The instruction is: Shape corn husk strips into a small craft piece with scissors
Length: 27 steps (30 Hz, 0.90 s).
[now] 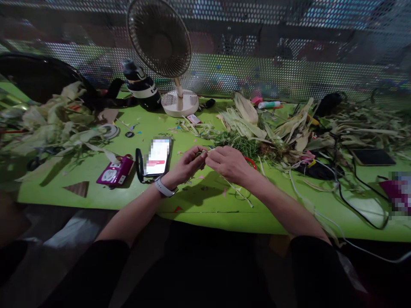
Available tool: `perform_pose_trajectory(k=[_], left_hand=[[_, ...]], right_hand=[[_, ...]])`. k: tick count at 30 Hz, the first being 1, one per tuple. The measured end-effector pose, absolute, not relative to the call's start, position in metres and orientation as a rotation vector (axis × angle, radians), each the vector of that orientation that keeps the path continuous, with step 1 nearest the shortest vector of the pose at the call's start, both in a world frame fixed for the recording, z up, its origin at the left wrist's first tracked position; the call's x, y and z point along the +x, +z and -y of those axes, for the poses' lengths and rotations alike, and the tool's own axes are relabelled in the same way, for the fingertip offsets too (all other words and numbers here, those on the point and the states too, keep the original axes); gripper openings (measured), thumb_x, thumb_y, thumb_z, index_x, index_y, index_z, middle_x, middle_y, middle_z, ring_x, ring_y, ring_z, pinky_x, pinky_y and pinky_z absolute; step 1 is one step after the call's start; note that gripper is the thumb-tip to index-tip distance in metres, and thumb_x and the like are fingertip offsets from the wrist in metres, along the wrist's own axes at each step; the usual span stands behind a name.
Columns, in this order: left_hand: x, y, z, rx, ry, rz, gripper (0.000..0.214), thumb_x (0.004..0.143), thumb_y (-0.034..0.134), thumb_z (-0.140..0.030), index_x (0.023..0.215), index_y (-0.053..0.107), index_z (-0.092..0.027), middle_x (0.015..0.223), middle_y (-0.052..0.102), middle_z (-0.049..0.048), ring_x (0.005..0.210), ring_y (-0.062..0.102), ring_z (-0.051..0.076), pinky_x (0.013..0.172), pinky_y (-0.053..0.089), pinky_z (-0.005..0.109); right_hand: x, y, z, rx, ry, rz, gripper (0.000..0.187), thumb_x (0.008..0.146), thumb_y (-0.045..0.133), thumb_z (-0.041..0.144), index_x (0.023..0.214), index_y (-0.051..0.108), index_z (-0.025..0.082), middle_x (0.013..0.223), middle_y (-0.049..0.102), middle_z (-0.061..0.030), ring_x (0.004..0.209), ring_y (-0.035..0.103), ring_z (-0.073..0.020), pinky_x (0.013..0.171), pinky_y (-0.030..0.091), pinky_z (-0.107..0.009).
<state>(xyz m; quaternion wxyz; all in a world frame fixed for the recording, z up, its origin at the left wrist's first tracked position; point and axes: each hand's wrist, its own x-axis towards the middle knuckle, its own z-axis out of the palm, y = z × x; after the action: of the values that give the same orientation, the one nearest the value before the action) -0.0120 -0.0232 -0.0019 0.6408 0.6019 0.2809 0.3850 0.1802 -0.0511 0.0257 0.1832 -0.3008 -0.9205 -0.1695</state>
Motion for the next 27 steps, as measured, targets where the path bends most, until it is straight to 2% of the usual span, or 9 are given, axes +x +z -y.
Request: perform_pose_trajectory(k=[3,7,12,15,18,22,27], left_hand=[[-0.014,-0.001,0.024,1.542,0.834,-0.643,0.038,0.087,0.059,-0.053,0.094,0.053,-0.017,0.067,0.053,-0.0033,0.056,0.047,0.006,0.053,0.039,0.020],[-0.015,0.003,0.028,1.767,0.667,-0.586,0.027,0.092,0.055,-0.043,0.091,0.054,-0.016,0.074,0.061,0.0018,0.058,0.051,0.007,0.055,0.041,0.021],[-0.016,0.007,0.031,1.582,0.637,-0.410,0.028,0.092,0.056,-0.044,0.096,0.052,-0.017,0.079,0.063,0.0025,0.060,0.052,0.007,0.057,0.044,0.023],[-0.015,0.006,0.027,1.378,0.746,-0.444,0.032,0.088,0.062,-0.046,0.096,0.050,-0.017,0.078,0.061,0.0003,0.058,0.052,0.006,0.055,0.042,0.021],[-0.014,0.002,0.020,1.282,0.837,-0.554,0.036,0.086,0.065,-0.048,0.092,0.050,-0.017,0.075,0.060,-0.0012,0.056,0.052,0.005,0.053,0.041,0.020],[-0.012,-0.005,0.016,1.272,0.874,-0.643,0.036,0.086,0.064,-0.050,0.090,0.050,-0.017,0.068,0.057,-0.0040,0.053,0.050,0.005,0.052,0.041,0.019],[-0.010,-0.008,0.019,1.354,0.890,-0.672,0.037,0.086,0.063,-0.051,0.093,0.050,-0.017,0.068,0.056,-0.0041,0.054,0.050,0.005,0.053,0.042,0.020]], right_hand=[[0.185,0.026,0.047,-0.875,-0.352,2.543,0.028,0.096,0.042,0.014,0.100,0.069,0.021,0.091,0.067,-0.0061,0.082,0.053,-0.0184,0.071,0.038,-0.033],[0.194,0.031,0.035,-0.962,0.100,2.392,0.020,0.095,0.053,0.028,0.087,0.069,0.021,0.082,0.065,-0.0054,0.080,0.055,-0.0185,0.073,0.040,-0.033],[0.193,0.022,0.024,-1.018,0.901,1.961,0.035,0.085,0.064,0.051,0.073,0.061,0.018,0.071,0.058,0.0000,0.066,0.052,-0.0129,0.065,0.042,-0.028],[0.183,0.006,0.023,-1.074,1.120,1.746,0.040,0.080,0.064,0.057,0.075,0.057,0.018,0.067,0.055,0.0023,0.061,0.049,-0.0113,0.061,0.041,-0.026],[0.175,-0.003,0.026,-1.097,0.953,1.788,0.032,0.088,0.057,0.049,0.080,0.057,0.018,0.072,0.059,-0.0001,0.066,0.052,-0.0130,0.064,0.043,-0.027],[0.175,0.006,0.037,-1.111,0.266,2.191,0.023,0.096,0.048,0.031,0.081,0.060,0.018,0.078,0.062,-0.0056,0.075,0.054,-0.0176,0.069,0.041,-0.031],[0.178,0.017,0.047,-1.087,-0.429,2.426,0.022,0.096,0.044,0.016,0.090,0.065,0.019,0.090,0.066,-0.0085,0.084,0.054,-0.0204,0.074,0.039,-0.034]])
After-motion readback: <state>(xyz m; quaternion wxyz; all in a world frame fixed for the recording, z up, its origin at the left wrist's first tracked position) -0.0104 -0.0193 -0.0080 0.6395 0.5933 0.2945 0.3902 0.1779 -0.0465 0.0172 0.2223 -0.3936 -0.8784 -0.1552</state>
